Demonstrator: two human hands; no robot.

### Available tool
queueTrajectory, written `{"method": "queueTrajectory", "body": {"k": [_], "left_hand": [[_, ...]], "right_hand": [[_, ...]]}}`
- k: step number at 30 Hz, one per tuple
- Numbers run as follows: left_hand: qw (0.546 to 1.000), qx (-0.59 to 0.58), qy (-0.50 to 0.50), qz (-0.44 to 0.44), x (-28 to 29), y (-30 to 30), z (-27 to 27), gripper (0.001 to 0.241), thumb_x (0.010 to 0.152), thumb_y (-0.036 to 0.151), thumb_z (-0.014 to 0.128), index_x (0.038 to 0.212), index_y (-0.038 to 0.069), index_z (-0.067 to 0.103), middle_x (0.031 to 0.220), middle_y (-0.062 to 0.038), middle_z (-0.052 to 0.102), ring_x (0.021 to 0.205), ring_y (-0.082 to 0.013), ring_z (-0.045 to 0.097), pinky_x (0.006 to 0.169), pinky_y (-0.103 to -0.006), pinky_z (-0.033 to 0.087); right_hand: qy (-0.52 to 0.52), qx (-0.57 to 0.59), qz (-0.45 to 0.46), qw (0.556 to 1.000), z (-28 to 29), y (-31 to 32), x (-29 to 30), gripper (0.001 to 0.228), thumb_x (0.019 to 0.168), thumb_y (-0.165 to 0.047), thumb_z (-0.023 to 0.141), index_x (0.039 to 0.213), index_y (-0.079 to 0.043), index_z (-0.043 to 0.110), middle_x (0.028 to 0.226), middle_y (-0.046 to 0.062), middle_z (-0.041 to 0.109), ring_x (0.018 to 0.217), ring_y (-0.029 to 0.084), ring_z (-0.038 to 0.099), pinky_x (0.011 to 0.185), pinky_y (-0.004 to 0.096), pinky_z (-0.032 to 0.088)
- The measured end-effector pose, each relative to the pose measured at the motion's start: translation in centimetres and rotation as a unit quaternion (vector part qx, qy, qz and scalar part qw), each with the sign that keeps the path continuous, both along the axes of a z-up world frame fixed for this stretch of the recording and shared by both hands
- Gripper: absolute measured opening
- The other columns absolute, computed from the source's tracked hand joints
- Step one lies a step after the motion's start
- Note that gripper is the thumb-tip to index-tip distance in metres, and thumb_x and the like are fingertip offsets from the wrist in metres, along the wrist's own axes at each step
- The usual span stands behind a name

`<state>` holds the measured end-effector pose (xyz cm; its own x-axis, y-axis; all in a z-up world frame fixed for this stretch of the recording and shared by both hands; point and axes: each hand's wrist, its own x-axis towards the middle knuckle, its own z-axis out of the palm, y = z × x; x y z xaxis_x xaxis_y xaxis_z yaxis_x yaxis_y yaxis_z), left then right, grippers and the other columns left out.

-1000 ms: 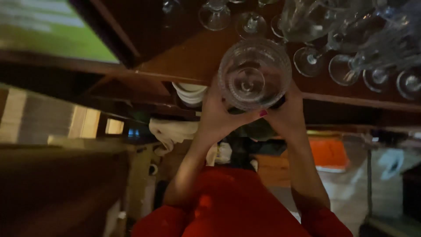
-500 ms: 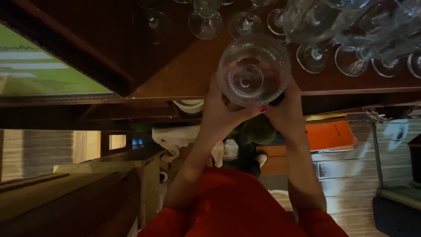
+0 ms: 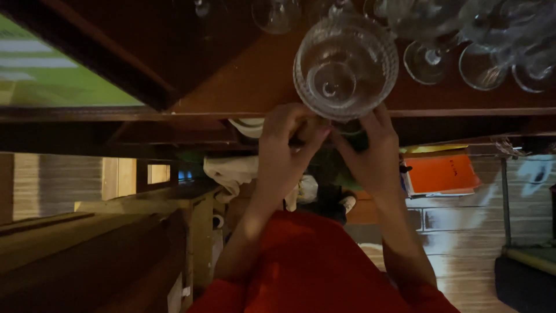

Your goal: Wiping and polishing glassware with a cloth in a restaurant environment.

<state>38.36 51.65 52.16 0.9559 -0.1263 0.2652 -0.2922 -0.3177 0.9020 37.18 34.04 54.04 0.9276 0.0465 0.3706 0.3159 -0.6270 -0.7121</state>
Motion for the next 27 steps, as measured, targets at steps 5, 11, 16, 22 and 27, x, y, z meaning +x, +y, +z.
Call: {"method": "queueTrajectory", "body": {"k": [5,11,16,22,27], "left_hand": [[0.997,0.022,-0.068,-0.010,-0.8,-0.2,1.6,0.020,0.099,0.007,0.072,0.119,0.006,0.067,0.123,-0.010,0.069,0.111,-0.0254,0.069,0.094,-0.0380,0.057],[0.990,-0.019,-0.136,-0.012,-2.0,-0.2,2.9,0.026,0.099,0.002,0.074,0.123,0.006,0.065,0.124,-0.010,0.067,0.111,-0.0252,0.068,0.095,-0.0351,0.058],[0.991,-0.097,-0.077,-0.039,-1.8,-0.6,2.2,0.028,0.104,0.002,0.068,0.130,0.006,0.062,0.132,-0.011,0.061,0.113,-0.0223,0.073,0.093,-0.0302,0.065],[0.995,-0.058,-0.056,-0.051,-1.2,-0.8,0.8,0.036,0.103,0.001,0.065,0.138,0.006,0.059,0.141,-0.014,0.059,0.120,-0.0266,0.072,0.099,-0.0359,0.062],[0.990,0.073,-0.117,-0.010,-0.4,-0.8,-1.0,0.048,0.101,0.005,0.069,0.146,0.010,0.052,0.147,-0.015,0.056,0.134,-0.0371,0.057,0.109,-0.0489,0.051]], "right_hand": [[0.015,-0.016,0.030,0.999,0.7,0.7,-1.4,0.056,0.082,0.000,0.078,0.135,-0.007,0.063,0.135,0.021,0.059,0.121,0.042,0.065,0.095,0.044,0.056],[-0.013,0.011,-0.005,1.000,1.4,0.9,-3.2,0.051,0.085,0.001,0.077,0.134,-0.009,0.065,0.135,0.018,0.058,0.116,0.034,0.069,0.090,0.038,0.061],[-0.042,-0.016,0.015,0.999,0.5,0.9,-2.7,0.051,0.088,0.001,0.075,0.136,-0.006,0.063,0.137,0.019,0.058,0.119,0.036,0.068,0.094,0.041,0.058],[-0.036,-0.047,0.004,0.998,0.0,1.1,-1.2,0.045,0.088,-0.002,0.075,0.132,-0.007,0.065,0.140,0.021,0.061,0.113,0.041,0.070,0.085,0.041,0.060],[-0.017,-0.081,-0.008,0.997,-1.2,1.0,-0.3,0.045,0.084,-0.003,0.077,0.129,-0.005,0.068,0.129,0.018,0.066,0.098,0.040,0.072,0.075,0.042,0.060]]}}
